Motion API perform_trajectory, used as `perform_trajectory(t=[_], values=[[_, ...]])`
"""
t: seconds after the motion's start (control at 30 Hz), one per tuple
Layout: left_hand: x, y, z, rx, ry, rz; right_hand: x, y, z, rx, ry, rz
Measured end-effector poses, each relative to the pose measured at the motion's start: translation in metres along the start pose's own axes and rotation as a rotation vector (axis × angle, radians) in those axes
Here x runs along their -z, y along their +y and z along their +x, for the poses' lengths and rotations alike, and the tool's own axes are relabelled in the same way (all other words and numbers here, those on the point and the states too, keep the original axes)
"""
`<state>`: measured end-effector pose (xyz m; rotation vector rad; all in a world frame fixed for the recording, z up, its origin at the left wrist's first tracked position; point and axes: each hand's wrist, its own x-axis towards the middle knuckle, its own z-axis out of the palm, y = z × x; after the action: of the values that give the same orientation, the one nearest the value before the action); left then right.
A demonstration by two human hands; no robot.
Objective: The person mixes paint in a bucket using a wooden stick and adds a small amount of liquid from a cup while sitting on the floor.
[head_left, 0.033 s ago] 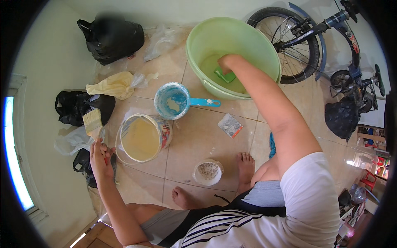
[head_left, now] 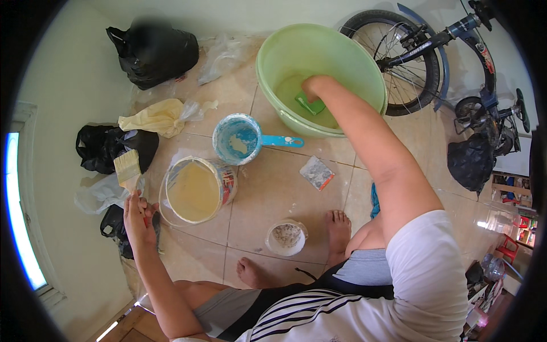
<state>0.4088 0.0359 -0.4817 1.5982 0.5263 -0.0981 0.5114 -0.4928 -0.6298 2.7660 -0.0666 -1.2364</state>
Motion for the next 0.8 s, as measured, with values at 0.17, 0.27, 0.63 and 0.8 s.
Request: perform_trajectory(t=[0.17,0.27,0.63,0.8], values=[[-0.002,0.002,-0.007,-0.021,-0.045,-0.024,-0.014,0.025,-0.001,-0.014,0.078,-0.05],[0.01,0.008,-0.01,-0.041,-0.023,-0.035,0.001,0.028,-0.022,0.09,0.226,-0.013],[0.011,0.014,-0.021,-0.054,-0.044,-0.072,0.012,0.049,-0.064,0.303,0.583,0.096],[0.013,0.017,-0.025,-0.068,-0.059,-0.094,0.02,0.047,-0.076,0.306,0.601,0.078]])
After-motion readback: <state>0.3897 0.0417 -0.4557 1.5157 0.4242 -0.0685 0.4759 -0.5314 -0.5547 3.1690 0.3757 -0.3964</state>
